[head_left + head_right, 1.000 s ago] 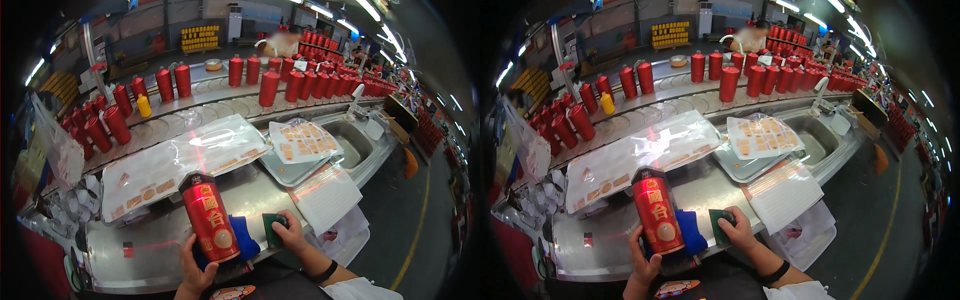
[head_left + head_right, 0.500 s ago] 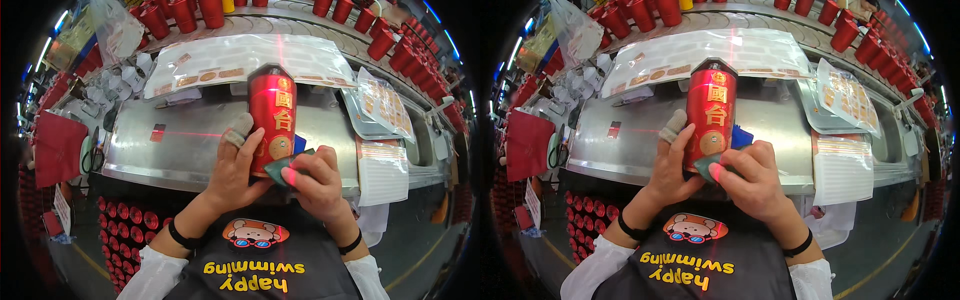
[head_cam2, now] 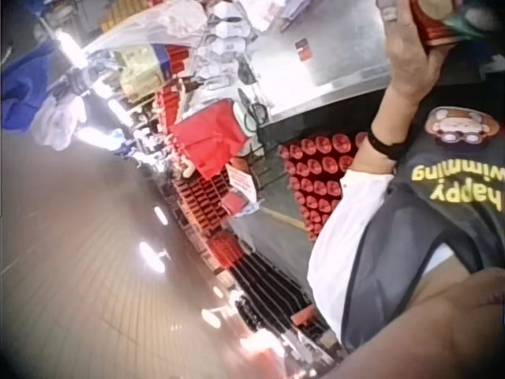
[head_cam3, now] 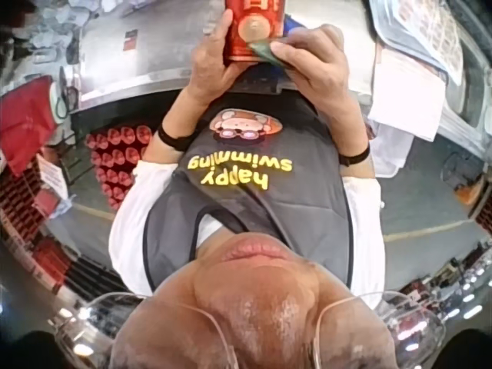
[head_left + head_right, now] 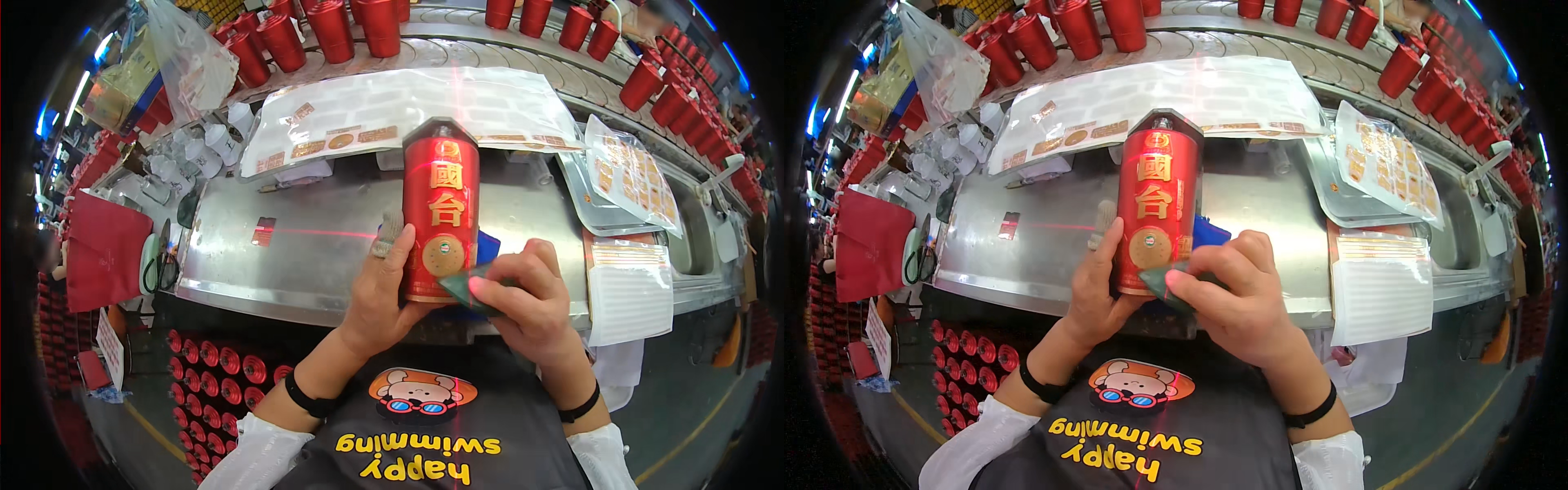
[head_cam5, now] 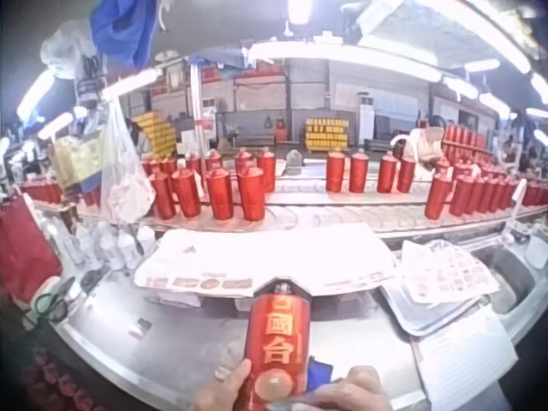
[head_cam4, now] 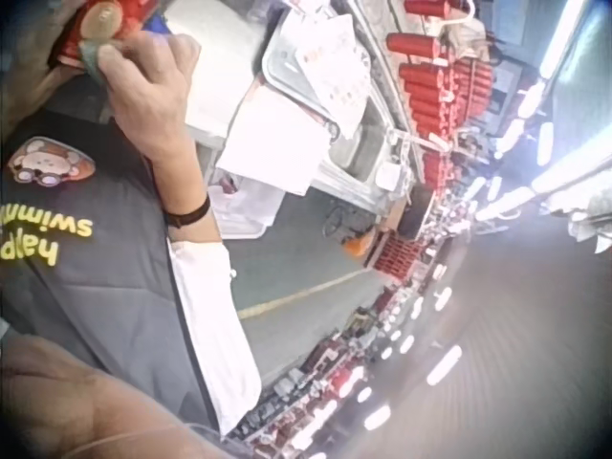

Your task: The person is manually applying decorative labels to red cylindrical cans at an industrial workstation.

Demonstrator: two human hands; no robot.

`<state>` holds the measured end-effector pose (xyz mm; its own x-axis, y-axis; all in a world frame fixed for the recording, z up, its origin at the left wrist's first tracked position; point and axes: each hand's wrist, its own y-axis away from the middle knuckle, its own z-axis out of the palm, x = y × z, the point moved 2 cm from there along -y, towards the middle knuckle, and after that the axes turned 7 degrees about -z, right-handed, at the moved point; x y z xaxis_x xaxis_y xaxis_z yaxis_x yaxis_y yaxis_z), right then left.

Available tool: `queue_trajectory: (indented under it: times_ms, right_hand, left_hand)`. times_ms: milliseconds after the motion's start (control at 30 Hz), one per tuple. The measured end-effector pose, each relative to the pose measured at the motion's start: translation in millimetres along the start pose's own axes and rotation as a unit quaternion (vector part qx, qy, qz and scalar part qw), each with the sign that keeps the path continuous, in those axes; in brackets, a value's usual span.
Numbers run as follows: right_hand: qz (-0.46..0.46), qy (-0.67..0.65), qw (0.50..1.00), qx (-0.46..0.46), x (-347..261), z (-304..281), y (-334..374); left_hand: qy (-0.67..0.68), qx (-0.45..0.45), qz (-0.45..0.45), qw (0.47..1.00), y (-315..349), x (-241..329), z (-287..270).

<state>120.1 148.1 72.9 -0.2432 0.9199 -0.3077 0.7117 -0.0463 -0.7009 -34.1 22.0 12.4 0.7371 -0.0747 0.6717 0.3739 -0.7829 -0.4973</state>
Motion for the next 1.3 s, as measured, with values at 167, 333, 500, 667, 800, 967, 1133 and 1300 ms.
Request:
queue_trajectory:
  times_ms: [167,333,500,667,800,967,1133,1300]
  right_hand:
    - [-0.001,-0.054,0.997,-0.059,1.6,-4.1,5.4]
    - [0.126,-0.151,0.980,-0.029,19.0,2.0,-23.1]
    - [0.125,-0.116,0.985,-0.039,38.8,4.4,-35.5]
    - [0.094,-0.071,0.993,-0.003,41.4,5.4,-35.6]
    - [0.244,-0.187,0.948,0.084,34.9,-6.0,-14.6]
    - [0.301,-0.248,0.908,0.150,35.2,-1.7,12.4]
    - [0.323,-0.270,0.891,0.167,37.2,3.5,22.5]
    - [0.308,-0.256,0.901,0.165,35.6,-0.4,26.1]
  left_hand:
    - [0.028,-0.006,-0.021,0.999,3.6,-1.0,-2.3]
    - [0.023,-0.008,-0.021,0.999,4.7,0.1,-1.5]
    - [0.012,0.002,-0.012,1.000,2.4,2.2,-2.0]
    - [0.011,0.010,-0.016,1.000,-0.6,8.1,-0.7]
    - [-0.102,-0.018,0.138,0.985,8.7,17.3,-12.3]
    - [-0.163,-0.093,0.248,0.951,-26.4,22.7,-13.5]
    - [-0.171,-0.099,0.240,0.951,-47.6,7.0,-21.1]
    - [-0.174,-0.065,0.229,0.956,-27.9,11.2,-20.5]
